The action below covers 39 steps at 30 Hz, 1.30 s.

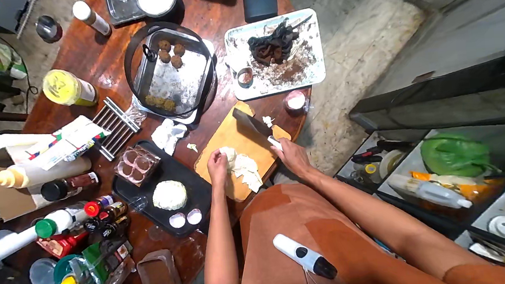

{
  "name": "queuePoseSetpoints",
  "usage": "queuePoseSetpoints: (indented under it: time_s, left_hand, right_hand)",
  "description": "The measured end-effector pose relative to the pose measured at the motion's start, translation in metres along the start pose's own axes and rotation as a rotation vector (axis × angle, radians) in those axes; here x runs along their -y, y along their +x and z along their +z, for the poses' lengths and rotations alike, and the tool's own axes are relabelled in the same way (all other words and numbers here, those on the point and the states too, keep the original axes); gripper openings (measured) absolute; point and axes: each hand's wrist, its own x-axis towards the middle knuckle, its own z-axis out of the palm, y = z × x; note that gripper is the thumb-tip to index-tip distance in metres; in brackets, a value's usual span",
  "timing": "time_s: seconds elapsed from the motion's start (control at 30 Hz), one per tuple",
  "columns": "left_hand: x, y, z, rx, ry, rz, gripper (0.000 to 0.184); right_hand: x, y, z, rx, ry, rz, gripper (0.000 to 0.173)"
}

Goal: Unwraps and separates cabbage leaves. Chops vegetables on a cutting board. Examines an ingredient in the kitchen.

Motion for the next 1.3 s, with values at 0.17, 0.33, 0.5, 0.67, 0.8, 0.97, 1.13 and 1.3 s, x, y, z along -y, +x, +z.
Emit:
queuePoseSetpoints:
  time_s: [0.17, 0.33, 0.5, 0.67, 0.8, 0.97, 1.13, 1.3]
  left_hand:
    - [-0.001, -0.015, -0.03, -0.115, 0.155, -0.013, 0.026]
    - [0.0, -0.039, -0.02, 0.081, 0.21, -0.002, 0.028]
    - [0.02, -0.053, 0.012, 0.271, 0.186, 0.043, 0.025]
    - [0.034, -0.049, 0.015, 0.035, 0.684, 0.252, 0.027]
    - [0.043, -0.034, 0.001, 0.061, 0.951, 0.385, 0.027]
    - [0.036, -0.031, -0.012, 0.108, 1.006, 0.398, 0.015]
    - [0.021, -0.033, -0.022, 0.149, 0.666, 0.076, 0.027]
    - [0.028, -0.032, -0.023, 0.117, 0.253, -0.06, 0.027]
  right_hand:
    - [-0.001, 0.012, 0.029, 0.056, -0.107, -0.091, 0.043]
    - [0.026, 0.012, 0.023, 0.039, 0.034, -0.144, 0.053]
    - [0.055, 0.013, 0.02, 0.639, 0.671, -0.054, 0.051]
    - [0.046, 0.018, 0.036, 0.542, 0.403, 0.139, 0.031]
    - [0.045, 0.021, 0.032, 0.536, 0.427, 0.198, 0.03]
    - [0.049, 0.024, 0.006, 0.514, 0.564, 0.279, 0.032]
    - [0.058, 0.027, -0.007, 0.45, 0.661, 0.289, 0.029]
    - [0.071, 0.028, -0.007, 0.44, 0.747, 0.284, 0.027]
